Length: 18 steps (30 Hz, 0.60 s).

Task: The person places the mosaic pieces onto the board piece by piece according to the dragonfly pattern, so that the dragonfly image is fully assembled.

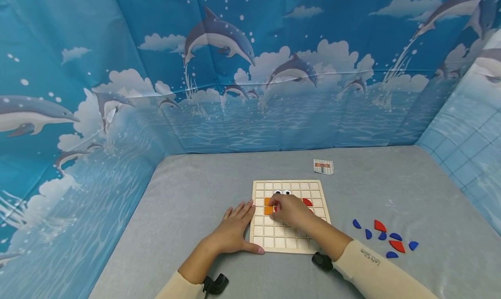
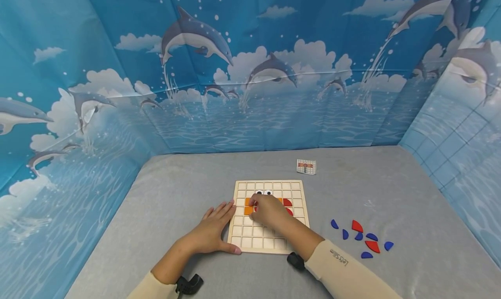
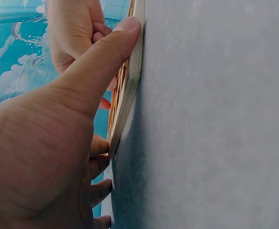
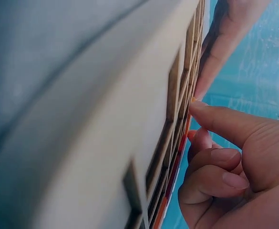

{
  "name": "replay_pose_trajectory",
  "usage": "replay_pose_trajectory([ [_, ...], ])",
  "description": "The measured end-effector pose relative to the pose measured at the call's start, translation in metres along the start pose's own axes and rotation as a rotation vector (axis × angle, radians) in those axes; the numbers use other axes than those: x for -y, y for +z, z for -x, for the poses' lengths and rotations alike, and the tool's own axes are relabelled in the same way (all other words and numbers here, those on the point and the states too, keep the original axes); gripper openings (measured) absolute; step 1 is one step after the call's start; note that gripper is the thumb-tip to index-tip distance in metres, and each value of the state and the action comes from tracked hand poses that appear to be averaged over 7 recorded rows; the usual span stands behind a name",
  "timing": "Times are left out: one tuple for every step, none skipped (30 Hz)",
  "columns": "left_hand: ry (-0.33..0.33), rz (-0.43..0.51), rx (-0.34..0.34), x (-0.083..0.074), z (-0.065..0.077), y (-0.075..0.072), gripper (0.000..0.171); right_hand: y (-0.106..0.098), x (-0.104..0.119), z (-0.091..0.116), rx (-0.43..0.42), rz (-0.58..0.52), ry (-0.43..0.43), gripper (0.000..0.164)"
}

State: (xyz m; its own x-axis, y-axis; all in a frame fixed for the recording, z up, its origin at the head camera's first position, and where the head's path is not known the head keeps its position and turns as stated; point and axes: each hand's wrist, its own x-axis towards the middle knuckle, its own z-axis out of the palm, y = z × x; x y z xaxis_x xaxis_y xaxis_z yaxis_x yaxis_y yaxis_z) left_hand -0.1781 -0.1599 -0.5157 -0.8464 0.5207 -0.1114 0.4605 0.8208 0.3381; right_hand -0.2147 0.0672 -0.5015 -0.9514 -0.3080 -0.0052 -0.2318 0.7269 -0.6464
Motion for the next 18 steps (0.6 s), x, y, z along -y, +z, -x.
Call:
replay_pose_trajectory([
  [0.001, 0.000, -0.001, 0.000, 0.000, 0.000, 0.127, -0.001, 0.000, 0.000, 0.002, -0.006, 0.006, 0.026],
  [0.003, -0.001, -0.002, 0.000, 0.000, 0.000, 0.127, -0.002, -0.001, 0.001, 0.001, -0.013, 0.010, 0.026],
  [0.004, -0.001, -0.003, 0.000, -0.001, 0.000, 0.127, -0.003, -0.001, 0.001, 0.001, -0.024, 0.016, 0.027],
  [0.005, 0.000, -0.004, 0.000, -0.001, 0.000, 0.127, -0.004, -0.001, 0.001, 0.001, -0.038, 0.016, 0.026],
  [0.006, 0.000, -0.005, 0.000, -0.001, 0.000, 0.127, -0.006, -0.001, 0.002, 0.002, -0.055, 0.019, 0.026],
  [0.006, 0.001, -0.005, 0.000, -0.001, 0.000, 0.128, -0.008, -0.002, 0.002, 0.003, -0.074, 0.017, 0.026],
  [0.006, 0.003, -0.005, 0.000, -0.001, 0.000, 0.128, -0.010, -0.002, 0.003, 0.008, -0.096, 0.015, 0.025],
  [0.006, 0.003, -0.003, 0.000, -0.001, 0.000, 0.128, -0.012, -0.002, 0.004, 0.014, -0.125, 0.011, 0.025],
  [0.005, 0.004, -0.001, 0.000, -0.001, 0.000, 0.127, -0.015, -0.002, 0.005, 0.021, -0.153, 0.008, 0.025],
  [0.004, 0.004, 0.001, 0.000, -0.001, 0.000, 0.127, -0.017, -0.003, 0.006, 0.028, -0.179, 0.002, 0.026],
  [0.002, 0.004, 0.004, 0.000, -0.002, 0.000, 0.127, -0.020, -0.004, 0.007, 0.036, -0.207, -0.005, 0.026],
  [-0.001, 0.006, 0.006, 0.000, -0.002, 0.000, 0.127, -0.022, -0.005, 0.008, 0.042, -0.228, -0.012, 0.028],
  [-0.004, 0.008, 0.009, 0.000, -0.002, 0.000, 0.127, -0.025, -0.006, 0.010, 0.047, -0.247, -0.015, 0.029],
  [-0.006, 0.007, 0.010, 0.000, -0.002, 0.000, 0.127, -0.027, -0.007, 0.011, 0.047, -0.266, -0.014, 0.030],
  [-0.008, 0.008, 0.011, 0.000, -0.002, 0.000, 0.127, -0.031, -0.008, 0.012, 0.044, -0.279, -0.017, 0.031],
  [-0.011, 0.009, 0.011, 0.000, -0.002, 0.000, 0.127, -0.034, -0.009, 0.013, 0.041, -0.292, -0.019, 0.032],
  [-0.013, 0.011, 0.011, 0.001, -0.003, 0.000, 0.127, -0.038, -0.010, 0.015, 0.038, -0.305, -0.019, 0.032],
  [-0.013, 0.012, 0.012, 0.001, -0.003, 0.000, 0.128, -0.041, -0.011, 0.017, 0.029, -0.318, -0.013, 0.032],
])
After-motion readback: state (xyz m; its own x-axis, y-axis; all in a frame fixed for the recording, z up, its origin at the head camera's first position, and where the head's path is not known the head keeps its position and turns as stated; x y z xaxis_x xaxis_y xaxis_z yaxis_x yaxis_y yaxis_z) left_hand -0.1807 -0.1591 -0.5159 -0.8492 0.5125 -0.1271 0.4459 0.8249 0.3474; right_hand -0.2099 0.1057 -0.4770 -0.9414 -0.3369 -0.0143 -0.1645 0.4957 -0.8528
